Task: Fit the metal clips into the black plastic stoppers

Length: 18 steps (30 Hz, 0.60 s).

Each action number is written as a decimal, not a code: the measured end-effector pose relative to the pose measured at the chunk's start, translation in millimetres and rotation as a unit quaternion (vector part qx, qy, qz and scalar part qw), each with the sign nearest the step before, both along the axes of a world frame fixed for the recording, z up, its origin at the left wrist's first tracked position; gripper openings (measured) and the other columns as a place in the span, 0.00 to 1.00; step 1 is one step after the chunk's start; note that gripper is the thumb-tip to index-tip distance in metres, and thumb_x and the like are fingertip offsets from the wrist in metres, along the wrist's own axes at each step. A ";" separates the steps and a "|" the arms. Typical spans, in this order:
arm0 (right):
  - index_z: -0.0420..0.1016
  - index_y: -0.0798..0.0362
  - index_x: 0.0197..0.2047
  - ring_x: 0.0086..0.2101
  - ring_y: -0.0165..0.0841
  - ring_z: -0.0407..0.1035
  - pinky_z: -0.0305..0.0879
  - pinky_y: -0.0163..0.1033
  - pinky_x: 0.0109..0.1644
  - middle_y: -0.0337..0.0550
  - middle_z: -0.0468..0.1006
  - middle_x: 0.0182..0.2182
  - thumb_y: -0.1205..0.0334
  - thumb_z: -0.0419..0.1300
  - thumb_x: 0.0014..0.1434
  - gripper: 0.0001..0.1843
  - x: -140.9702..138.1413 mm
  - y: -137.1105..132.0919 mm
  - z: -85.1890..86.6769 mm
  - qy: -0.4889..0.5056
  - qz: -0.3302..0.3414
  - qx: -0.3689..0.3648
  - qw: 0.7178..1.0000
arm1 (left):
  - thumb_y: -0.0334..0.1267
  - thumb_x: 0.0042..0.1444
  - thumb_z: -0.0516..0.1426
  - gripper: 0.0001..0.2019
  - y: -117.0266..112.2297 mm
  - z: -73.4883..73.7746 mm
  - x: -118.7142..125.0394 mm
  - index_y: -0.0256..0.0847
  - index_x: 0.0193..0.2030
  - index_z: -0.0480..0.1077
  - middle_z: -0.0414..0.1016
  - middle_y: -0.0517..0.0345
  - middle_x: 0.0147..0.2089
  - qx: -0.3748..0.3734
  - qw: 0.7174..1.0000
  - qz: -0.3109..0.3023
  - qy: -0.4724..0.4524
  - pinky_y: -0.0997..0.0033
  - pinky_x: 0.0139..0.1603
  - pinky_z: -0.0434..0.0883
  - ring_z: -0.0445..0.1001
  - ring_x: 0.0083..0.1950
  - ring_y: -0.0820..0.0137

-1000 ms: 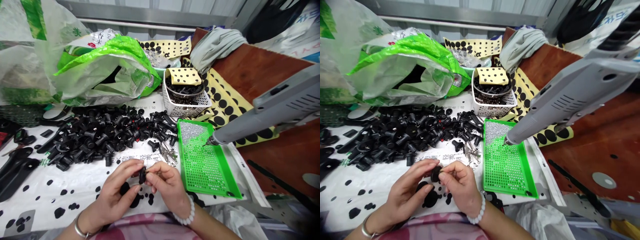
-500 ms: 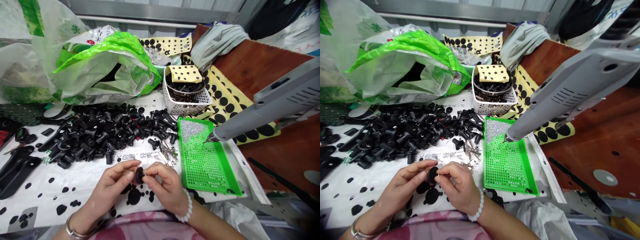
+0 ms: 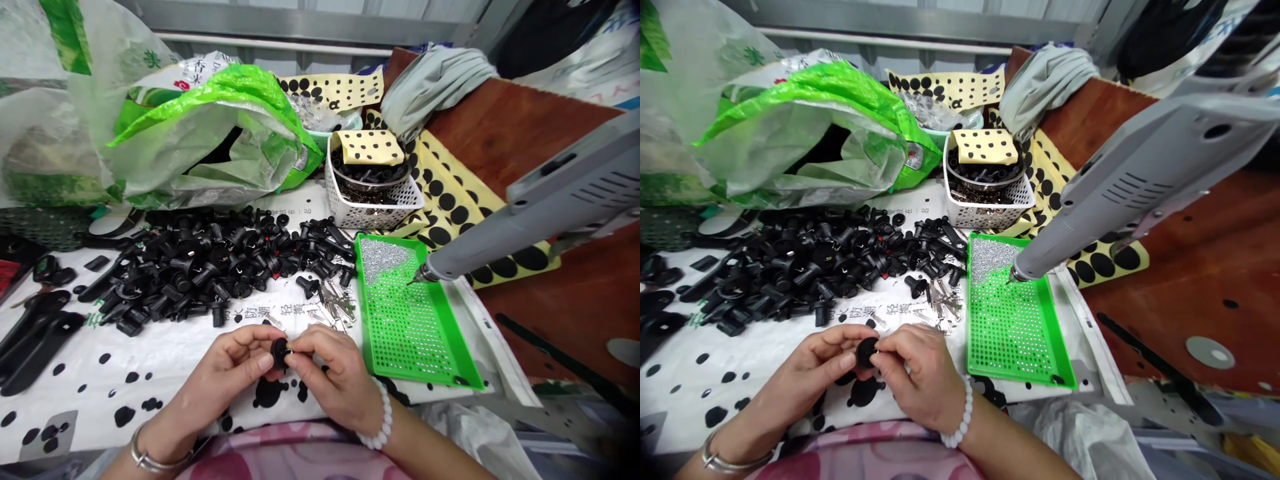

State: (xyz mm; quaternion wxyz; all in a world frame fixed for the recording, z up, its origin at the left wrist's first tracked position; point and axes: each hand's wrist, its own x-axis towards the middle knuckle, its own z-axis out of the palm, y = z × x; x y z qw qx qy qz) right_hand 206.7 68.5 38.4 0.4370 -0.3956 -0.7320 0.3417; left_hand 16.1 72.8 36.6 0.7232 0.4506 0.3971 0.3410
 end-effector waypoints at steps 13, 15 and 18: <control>0.74 0.54 0.31 0.24 0.26 0.65 0.64 0.31 0.27 0.37 0.73 0.24 0.64 0.60 0.54 0.03 0.5 0.9 -3.4 0.135 -0.010 -0.228 0.964 | 0.32 0.51 0.61 0.15 -5.6 -2.3 3.3 0.44 0.47 0.73 0.77 0.52 0.44 0.308 0.924 0.075 0.214 0.69 0.43 0.76 0.76 0.43 0.65; 0.74 0.54 0.31 0.23 0.25 0.64 0.63 0.30 0.25 0.36 0.72 0.23 0.64 0.61 0.54 0.03 1.1 1.1 -3.7 0.146 -0.003 -0.236 0.961 | 0.31 0.52 0.59 0.16 -5.0 -1.0 1.1 0.46 0.49 0.72 0.77 0.52 0.46 0.348 0.907 0.060 0.232 0.70 0.44 0.75 0.76 0.45 0.65; 0.74 0.54 0.31 0.24 0.26 0.66 0.64 0.31 0.28 0.37 0.73 0.23 0.65 0.61 0.54 0.02 1.4 1.4 -1.0 0.125 0.002 -0.200 0.972 | 0.30 0.55 0.56 0.16 -3.5 3.1 -0.4 0.47 0.49 0.72 0.77 0.53 0.45 0.360 0.902 0.051 0.234 0.72 0.43 0.75 0.76 0.45 0.66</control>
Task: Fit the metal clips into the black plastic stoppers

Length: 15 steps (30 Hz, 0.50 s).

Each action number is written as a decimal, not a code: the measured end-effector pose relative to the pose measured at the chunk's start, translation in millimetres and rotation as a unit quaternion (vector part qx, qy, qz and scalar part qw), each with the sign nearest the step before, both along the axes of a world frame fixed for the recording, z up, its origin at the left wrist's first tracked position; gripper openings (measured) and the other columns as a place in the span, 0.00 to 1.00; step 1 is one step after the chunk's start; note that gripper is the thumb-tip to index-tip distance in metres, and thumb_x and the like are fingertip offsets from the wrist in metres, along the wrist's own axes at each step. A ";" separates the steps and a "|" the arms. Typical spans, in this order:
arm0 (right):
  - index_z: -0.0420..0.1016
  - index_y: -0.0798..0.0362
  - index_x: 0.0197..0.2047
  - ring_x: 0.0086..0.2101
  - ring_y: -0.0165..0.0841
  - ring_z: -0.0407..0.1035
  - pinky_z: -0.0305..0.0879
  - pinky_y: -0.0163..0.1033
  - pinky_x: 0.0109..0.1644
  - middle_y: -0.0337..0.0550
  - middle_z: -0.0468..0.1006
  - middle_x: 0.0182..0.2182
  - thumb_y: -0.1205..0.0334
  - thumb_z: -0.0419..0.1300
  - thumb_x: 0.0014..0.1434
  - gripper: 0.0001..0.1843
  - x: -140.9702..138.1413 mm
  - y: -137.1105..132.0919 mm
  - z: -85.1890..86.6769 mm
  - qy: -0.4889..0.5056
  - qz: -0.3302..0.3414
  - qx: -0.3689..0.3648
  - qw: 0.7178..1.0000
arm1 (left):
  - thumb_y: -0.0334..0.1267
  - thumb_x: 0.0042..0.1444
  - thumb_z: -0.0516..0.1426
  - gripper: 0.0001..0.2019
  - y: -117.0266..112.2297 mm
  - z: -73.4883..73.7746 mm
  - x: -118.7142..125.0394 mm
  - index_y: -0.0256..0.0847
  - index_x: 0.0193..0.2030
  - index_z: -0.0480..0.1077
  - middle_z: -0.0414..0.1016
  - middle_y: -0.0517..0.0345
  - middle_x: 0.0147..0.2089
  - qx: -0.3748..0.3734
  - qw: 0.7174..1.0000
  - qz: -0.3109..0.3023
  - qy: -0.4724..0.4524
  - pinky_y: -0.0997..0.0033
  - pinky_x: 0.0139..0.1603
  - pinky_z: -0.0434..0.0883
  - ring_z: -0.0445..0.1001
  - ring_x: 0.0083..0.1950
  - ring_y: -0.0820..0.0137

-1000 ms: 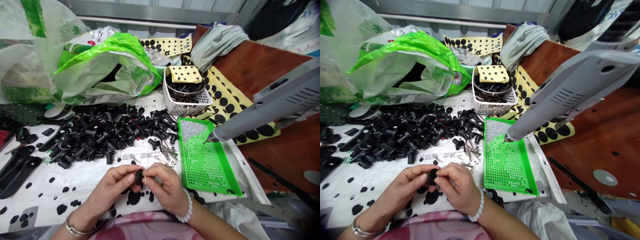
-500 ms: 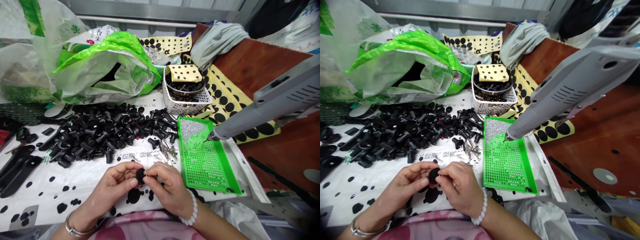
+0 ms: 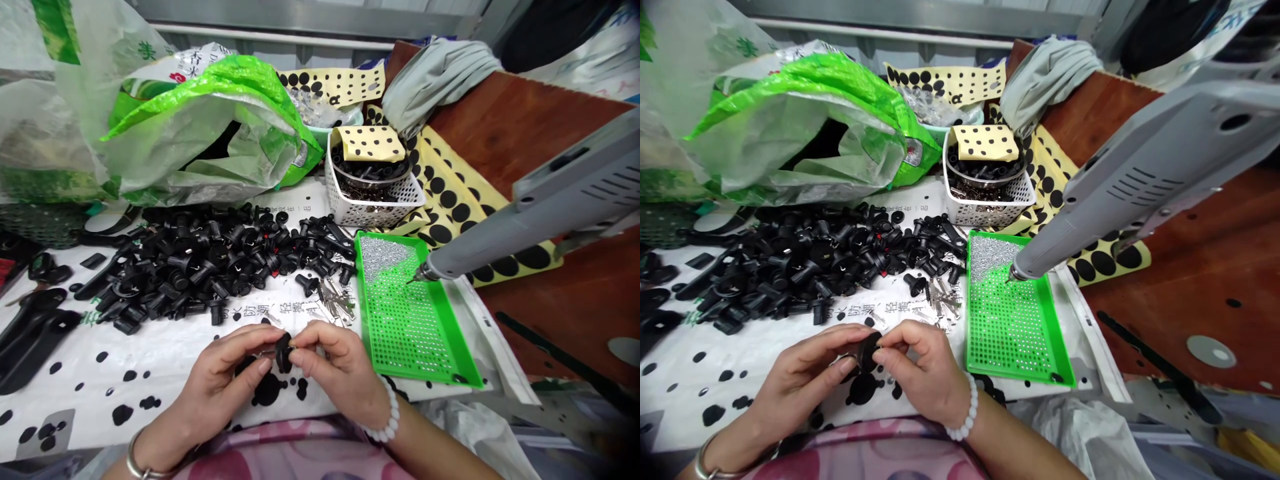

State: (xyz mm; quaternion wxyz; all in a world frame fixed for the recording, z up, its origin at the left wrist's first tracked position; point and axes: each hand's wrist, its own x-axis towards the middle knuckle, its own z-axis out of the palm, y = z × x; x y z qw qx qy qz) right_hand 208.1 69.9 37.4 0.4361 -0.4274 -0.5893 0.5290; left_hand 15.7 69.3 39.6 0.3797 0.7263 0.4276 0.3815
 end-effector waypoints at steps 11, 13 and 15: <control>0.71 0.52 0.41 0.30 0.30 0.67 0.66 0.38 0.37 0.41 0.72 0.32 0.62 0.60 0.55 0.10 -8.0 -1.6 0.4 -0.082 -0.027 0.118 0.989 | 0.29 0.54 0.55 0.10 2.7 -3.5 6.6 0.42 0.41 0.74 0.78 0.54 0.38 0.071 0.993 0.087 0.026 0.72 0.40 0.75 0.77 0.38 0.69; 0.67 0.52 0.49 0.28 0.28 0.66 0.67 0.38 0.36 0.42 0.71 0.36 0.57 0.64 0.51 0.23 -10.2 -2.8 -0.7 -0.094 -0.034 0.083 0.991 | 0.29 0.54 0.55 0.11 2.9 -4.9 7.6 0.42 0.42 0.74 0.78 0.54 0.39 0.077 0.993 0.089 0.023 0.72 0.40 0.75 0.77 0.39 0.68; 0.64 0.51 0.53 0.26 0.27 0.65 0.68 0.36 0.32 0.43 0.71 0.38 0.56 0.66 0.48 0.30 -12.6 -3.6 -1.9 -0.108 -0.015 0.053 0.993 | 0.28 0.55 0.55 0.11 3.0 -7.0 8.5 0.42 0.43 0.74 0.78 0.54 0.40 0.084 0.992 0.085 0.027 0.72 0.41 0.75 0.77 0.40 0.68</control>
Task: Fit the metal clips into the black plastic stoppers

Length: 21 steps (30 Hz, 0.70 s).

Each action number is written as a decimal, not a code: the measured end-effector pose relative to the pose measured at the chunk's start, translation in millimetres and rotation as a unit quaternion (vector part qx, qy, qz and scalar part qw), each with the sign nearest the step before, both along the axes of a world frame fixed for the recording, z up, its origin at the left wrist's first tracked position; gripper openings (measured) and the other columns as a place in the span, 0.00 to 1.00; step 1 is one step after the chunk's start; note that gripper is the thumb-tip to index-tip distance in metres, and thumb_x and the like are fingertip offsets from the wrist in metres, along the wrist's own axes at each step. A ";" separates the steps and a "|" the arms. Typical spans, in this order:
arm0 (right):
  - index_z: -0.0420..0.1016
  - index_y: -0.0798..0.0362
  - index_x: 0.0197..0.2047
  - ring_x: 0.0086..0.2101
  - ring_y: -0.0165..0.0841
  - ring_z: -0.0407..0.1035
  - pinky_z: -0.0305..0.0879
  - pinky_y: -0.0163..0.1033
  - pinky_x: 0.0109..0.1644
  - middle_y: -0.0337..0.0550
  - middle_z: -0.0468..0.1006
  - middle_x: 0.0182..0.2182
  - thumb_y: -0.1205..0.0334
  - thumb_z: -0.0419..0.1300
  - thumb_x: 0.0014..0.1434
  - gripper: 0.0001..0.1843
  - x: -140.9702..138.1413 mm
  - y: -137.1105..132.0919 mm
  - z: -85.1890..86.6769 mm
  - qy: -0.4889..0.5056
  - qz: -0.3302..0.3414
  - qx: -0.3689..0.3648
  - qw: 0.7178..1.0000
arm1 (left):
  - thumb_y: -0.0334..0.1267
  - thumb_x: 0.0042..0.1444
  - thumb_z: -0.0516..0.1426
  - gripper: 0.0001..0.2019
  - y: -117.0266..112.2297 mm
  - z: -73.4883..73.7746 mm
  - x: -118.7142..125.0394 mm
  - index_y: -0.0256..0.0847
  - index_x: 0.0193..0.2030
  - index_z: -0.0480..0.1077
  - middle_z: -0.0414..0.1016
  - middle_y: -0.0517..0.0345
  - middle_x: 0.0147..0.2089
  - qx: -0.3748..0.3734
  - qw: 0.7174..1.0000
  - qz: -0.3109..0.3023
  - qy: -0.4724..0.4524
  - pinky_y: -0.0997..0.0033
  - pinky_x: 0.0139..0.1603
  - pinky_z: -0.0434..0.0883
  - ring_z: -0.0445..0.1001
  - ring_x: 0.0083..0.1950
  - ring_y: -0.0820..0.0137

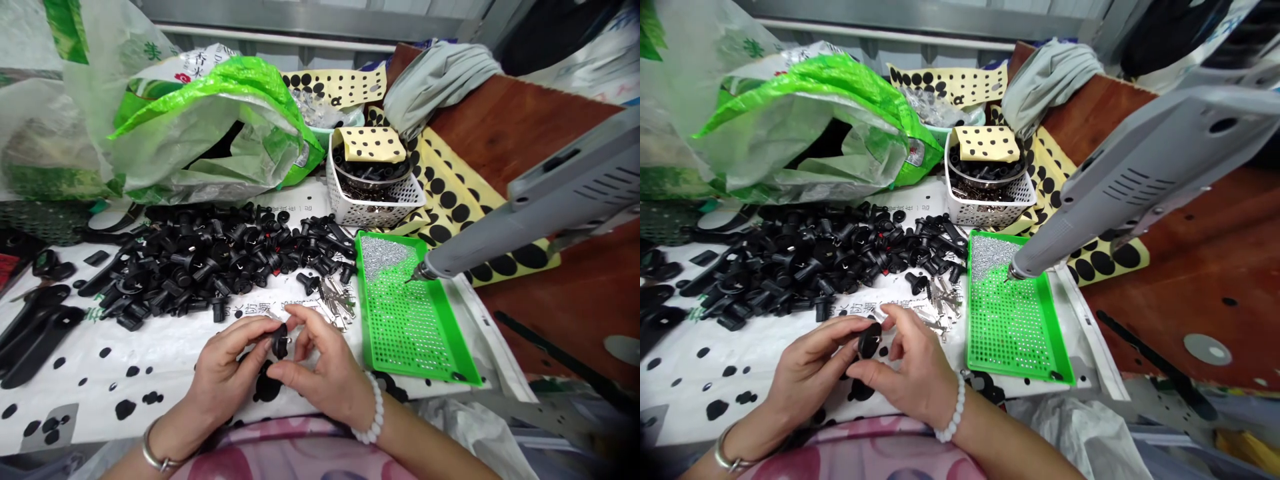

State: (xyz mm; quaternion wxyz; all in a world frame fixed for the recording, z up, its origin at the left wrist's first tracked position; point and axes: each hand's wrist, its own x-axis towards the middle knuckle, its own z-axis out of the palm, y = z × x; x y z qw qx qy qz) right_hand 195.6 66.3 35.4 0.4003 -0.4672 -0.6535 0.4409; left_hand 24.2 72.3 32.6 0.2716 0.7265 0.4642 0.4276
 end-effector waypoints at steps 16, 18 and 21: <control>0.64 0.54 0.55 0.34 0.34 0.66 0.67 0.39 0.38 0.47 0.70 0.37 0.52 0.57 0.59 0.24 0.5 6.7 8.4 -0.097 0.069 0.170 0.978 | 0.25 0.57 0.51 0.12 5.3 -2.1 -2.9 0.43 0.40 0.73 0.75 0.56 0.37 0.024 0.997 -0.061 0.047 0.78 0.36 0.71 0.75 0.37 0.72; 0.65 0.55 0.55 0.35 0.35 0.66 0.66 0.40 0.39 0.47 0.70 0.37 0.51 0.56 0.59 0.24 -1.2 8.4 10.1 -0.112 0.068 0.186 0.974 | 0.25 0.56 0.51 0.12 5.3 -3.1 -3.9 0.43 0.40 0.73 0.76 0.56 0.38 0.029 0.997 -0.059 0.037 0.79 0.36 0.71 0.75 0.37 0.72; 0.69 0.54 0.52 0.35 0.36 0.64 0.65 0.42 0.39 0.47 0.69 0.34 0.48 0.53 0.61 0.23 -4.3 10.6 12.8 -0.132 0.063 0.208 0.967 | 0.24 0.56 0.51 0.12 4.2 -6.1 -6.5 0.42 0.39 0.73 0.76 0.56 0.38 0.048 0.998 -0.041 0.024 0.79 0.37 0.72 0.76 0.37 0.72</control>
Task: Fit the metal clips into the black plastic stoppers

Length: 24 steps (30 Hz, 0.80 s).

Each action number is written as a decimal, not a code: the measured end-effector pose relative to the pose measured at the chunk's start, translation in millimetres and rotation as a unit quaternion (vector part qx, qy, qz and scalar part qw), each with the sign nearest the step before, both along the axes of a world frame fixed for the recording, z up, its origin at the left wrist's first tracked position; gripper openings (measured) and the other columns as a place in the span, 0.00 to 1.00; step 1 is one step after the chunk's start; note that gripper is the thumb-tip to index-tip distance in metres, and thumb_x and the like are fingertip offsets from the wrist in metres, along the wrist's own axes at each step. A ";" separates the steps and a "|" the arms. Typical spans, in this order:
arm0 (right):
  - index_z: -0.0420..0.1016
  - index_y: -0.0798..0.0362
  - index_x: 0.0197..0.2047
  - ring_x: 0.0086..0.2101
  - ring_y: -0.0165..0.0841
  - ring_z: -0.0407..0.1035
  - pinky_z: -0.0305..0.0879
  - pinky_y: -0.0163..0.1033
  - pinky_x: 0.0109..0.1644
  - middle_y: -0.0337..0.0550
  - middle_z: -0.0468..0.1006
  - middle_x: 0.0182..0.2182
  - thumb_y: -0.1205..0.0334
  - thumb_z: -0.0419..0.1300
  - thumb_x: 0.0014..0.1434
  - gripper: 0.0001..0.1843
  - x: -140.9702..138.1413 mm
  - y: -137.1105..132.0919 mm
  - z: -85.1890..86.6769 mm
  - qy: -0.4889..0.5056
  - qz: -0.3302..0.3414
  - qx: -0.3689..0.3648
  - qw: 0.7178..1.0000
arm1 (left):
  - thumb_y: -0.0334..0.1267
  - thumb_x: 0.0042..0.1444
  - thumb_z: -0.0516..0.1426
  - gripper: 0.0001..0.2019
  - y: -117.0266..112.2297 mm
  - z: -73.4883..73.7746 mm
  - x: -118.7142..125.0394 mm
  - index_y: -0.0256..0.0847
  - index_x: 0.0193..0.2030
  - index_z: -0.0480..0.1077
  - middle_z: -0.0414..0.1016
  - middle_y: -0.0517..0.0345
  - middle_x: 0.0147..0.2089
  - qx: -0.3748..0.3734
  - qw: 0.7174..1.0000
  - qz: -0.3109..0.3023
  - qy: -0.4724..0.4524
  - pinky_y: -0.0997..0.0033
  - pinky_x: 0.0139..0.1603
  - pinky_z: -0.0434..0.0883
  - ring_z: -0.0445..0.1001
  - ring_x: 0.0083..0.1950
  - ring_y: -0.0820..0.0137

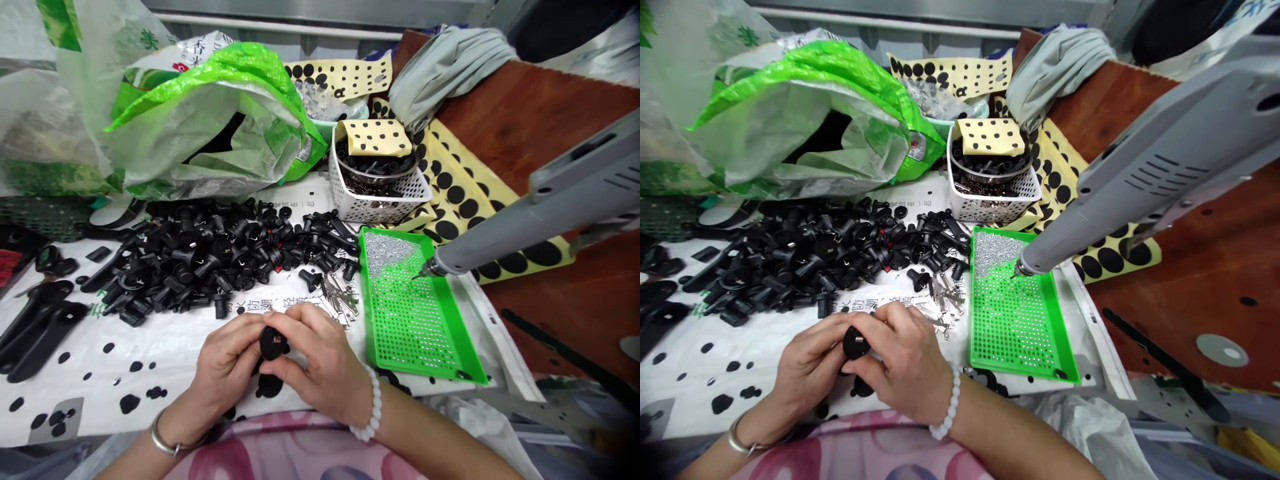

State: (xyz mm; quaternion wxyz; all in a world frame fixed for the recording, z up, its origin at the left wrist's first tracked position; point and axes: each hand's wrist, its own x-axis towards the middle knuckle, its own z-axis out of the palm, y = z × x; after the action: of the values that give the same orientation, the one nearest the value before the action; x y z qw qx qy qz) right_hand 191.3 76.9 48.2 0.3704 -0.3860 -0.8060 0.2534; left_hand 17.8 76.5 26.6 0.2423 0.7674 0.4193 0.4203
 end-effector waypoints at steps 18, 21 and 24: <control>0.70 0.57 0.50 0.37 0.37 0.63 0.60 0.46 0.46 0.46 0.71 0.33 0.48 0.54 0.60 0.23 -10.7 4.4 -0.7 0.002 -0.017 -0.015 1.000 | 0.26 0.54 0.55 0.09 -7.0 -8.5 2.6 0.42 0.34 0.74 0.76 0.61 0.31 -0.054 0.994 0.054 -0.080 0.80 0.32 0.70 0.73 0.30 0.75; 0.71 0.56 0.49 0.37 0.37 0.64 0.61 0.45 0.45 0.46 0.71 0.34 0.49 0.56 0.58 0.22 -10.2 6.5 -2.7 0.005 -0.025 -0.042 0.999 | 0.26 0.55 0.55 0.09 -3.8 -10.7 3.8 0.42 0.33 0.74 0.75 0.62 0.30 -0.085 0.990 0.040 -0.105 0.80 0.31 0.69 0.72 0.29 0.76; 0.71 0.56 0.49 0.37 0.37 0.65 0.62 0.44 0.44 0.46 0.71 0.36 0.50 0.60 0.56 0.22 -8.0 8.0 -3.3 0.027 -0.028 -0.082 0.996 | 0.27 0.55 0.54 0.09 0.6 -11.9 5.4 0.42 0.34 0.74 0.75 0.62 0.30 -0.119 0.986 0.020 -0.114 0.80 0.32 0.69 0.72 0.30 0.75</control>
State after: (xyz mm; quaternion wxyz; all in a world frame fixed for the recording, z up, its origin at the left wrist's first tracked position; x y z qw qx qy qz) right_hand 183.3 84.9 44.9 0.3659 -0.4306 -0.7611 0.3186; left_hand 23.2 77.1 14.6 0.3696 0.6714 0.4512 0.4571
